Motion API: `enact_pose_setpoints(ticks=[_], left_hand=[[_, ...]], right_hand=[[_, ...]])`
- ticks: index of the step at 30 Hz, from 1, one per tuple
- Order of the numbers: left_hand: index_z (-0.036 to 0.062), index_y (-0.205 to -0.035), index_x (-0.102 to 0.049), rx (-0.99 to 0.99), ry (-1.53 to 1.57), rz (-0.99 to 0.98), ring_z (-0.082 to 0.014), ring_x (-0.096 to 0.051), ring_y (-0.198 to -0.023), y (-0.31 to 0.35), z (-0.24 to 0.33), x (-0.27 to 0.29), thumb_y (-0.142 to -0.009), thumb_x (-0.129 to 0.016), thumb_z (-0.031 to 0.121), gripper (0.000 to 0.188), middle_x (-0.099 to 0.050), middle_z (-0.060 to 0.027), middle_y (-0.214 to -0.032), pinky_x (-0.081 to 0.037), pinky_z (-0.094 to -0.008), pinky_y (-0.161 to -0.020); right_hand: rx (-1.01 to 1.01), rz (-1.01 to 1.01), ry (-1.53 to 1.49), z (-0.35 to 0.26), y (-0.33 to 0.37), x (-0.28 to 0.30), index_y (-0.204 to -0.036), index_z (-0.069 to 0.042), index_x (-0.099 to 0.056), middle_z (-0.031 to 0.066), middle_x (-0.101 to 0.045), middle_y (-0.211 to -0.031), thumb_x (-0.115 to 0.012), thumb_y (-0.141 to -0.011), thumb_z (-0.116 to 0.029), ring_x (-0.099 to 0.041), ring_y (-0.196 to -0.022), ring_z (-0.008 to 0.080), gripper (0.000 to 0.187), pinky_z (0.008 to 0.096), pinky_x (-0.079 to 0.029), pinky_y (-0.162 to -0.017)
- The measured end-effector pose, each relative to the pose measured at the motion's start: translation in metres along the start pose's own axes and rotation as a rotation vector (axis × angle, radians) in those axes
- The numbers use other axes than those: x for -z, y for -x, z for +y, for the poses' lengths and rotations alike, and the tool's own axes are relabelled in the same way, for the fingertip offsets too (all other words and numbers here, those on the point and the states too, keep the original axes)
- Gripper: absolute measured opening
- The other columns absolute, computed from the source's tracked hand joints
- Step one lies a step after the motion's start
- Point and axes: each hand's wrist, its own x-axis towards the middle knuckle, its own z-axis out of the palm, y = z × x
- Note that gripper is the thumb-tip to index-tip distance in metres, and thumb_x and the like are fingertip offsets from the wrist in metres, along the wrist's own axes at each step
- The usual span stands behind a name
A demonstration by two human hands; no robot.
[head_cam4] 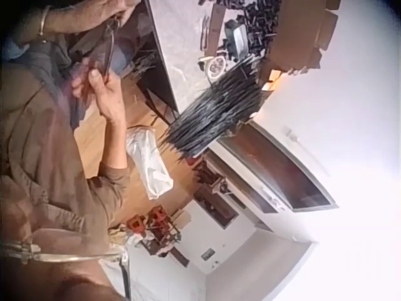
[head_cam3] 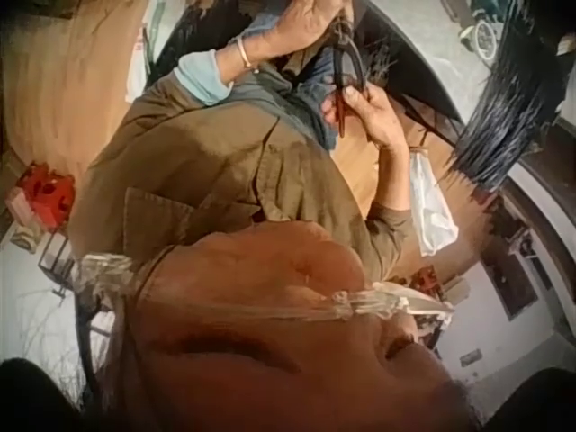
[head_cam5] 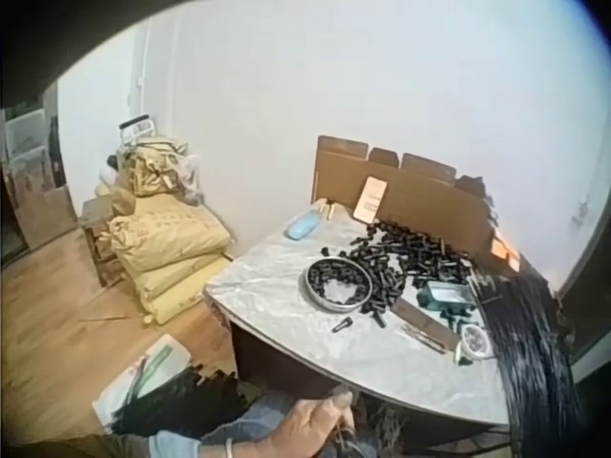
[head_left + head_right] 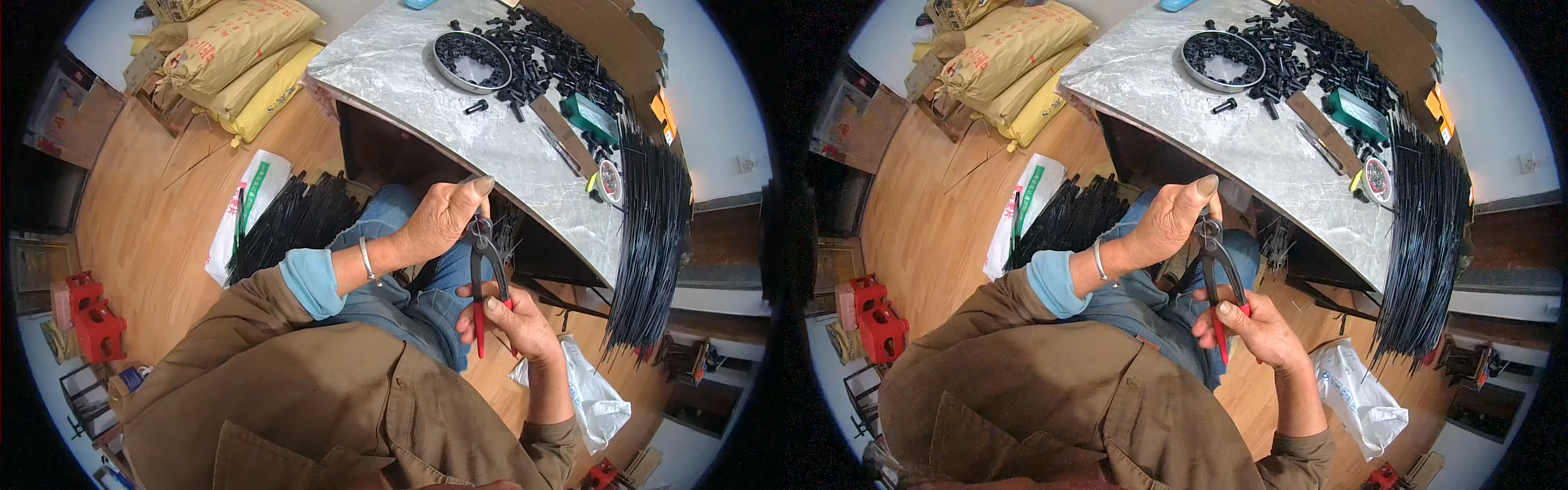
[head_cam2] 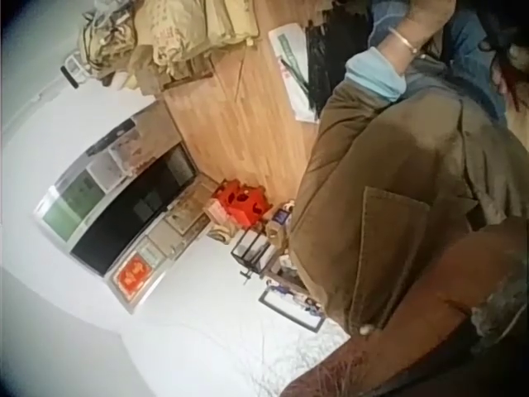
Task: Assembling black plastic rods with circular connectors and trimming them using pliers.
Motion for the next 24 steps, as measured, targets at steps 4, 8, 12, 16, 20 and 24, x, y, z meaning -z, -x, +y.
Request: enact_pose_setpoints(ticks=[4, 8, 12, 16, 20, 24], left_hand=[[0.0, -0.066, -0.058, 0.061, 0.037, -0.042, -0.006, -0.038, -0.05, -0.001, 0.001, 0.003, -0.097, -0.036, 0.055, 0.066, -0.041, 0.0017, -0.05, -0.032, -0.0253, -0.046], [0.0004, -0.066, -0.057, 0.06, 0.053, -0.072, -0.0055, -0.039, -0.049, -0.001, 0.002, 0.004, -0.097, -0.036, 0.055, 0.067, -0.041, 0.0019, -0.05, -0.031, -0.0248, -0.046], [-0.0003, -0.066, -0.057, 0.046, 0.019, -0.058, -0.0066, -0.039, -0.051, -0.002, 0.001, 0.003, -0.097, -0.036, 0.056, 0.067, -0.039, 0.0016, -0.05, -0.031, -0.0258, -0.047], [-0.0013, -0.067, -0.057, 0.085, -0.036, -0.1, -0.0093, -0.044, -0.057, -0.004, -0.001, 0.005, -0.098, -0.033, 0.054, 0.067, -0.049, -0.002, -0.057, -0.038, -0.0263, -0.056], [-0.0016, -0.067, -0.057, 0.021, -0.029, -0.085, -0.0114, -0.049, -0.059, -0.007, -0.009, -0.001, -0.099, -0.033, 0.049, 0.065, -0.054, -0.0048, -0.06, -0.041, -0.0268, -0.059], [-0.0004, -0.07, -0.057, 0.045, -0.043, 0.132, -0.006, -0.041, -0.049, -0.014, -0.009, 0.007, -0.099, -0.037, 0.042, 0.055, -0.047, 0.0003, -0.054, -0.032, -0.0239, -0.046]], right_hand=[[-0.129, -0.064, 0.024, -0.003, 0.001, 0.009, -0.111, 0.006, -0.052, 0.0086, -0.057, -0.07, -0.057, -0.091, -0.043, -0.059, -0.059, 0.0167, 0.053, 0.0278, -0.05, -0.047], [-0.124, -0.051, 0.024, -0.002, 0.0, 0.004, -0.106, 0.005, -0.053, 0.0071, -0.054, -0.067, -0.055, -0.092, -0.044, -0.057, -0.057, 0.0163, 0.05, 0.0282, -0.049, -0.046], [-0.143, -0.023, -0.016, 0.008, -0.001, -0.003, -0.096, 0.002, -0.052, 0.0046, -0.049, -0.063, -0.052, -0.094, -0.044, -0.051, -0.052, 0.0144, 0.046, 0.0279, -0.045, -0.044], [-0.147, -0.023, -0.179, 0.014, 0.0, -0.018, -0.083, -0.004, -0.047, 0.0004, -0.037, -0.057, -0.047, -0.096, -0.046, -0.036, -0.046, 0.0112, 0.044, 0.0269, -0.036, -0.042], [-0.214, 0.007, -0.297, 0.011, 0.001, -0.021, -0.084, -0.005, -0.048, -0.0006, -0.038, -0.056, -0.049, -0.095, -0.046, -0.037, -0.046, 0.0113, 0.042, 0.0273, -0.036, -0.042], [0.032, 0.356, 0.56, 0.016, -0.016, 0.004, -0.084, -0.004, -0.052, 0.0024, -0.049, -0.059, -0.056, -0.092, -0.017, -0.05, -0.049, 0.017, 0.016, 0.0331, -0.039, -0.047]])
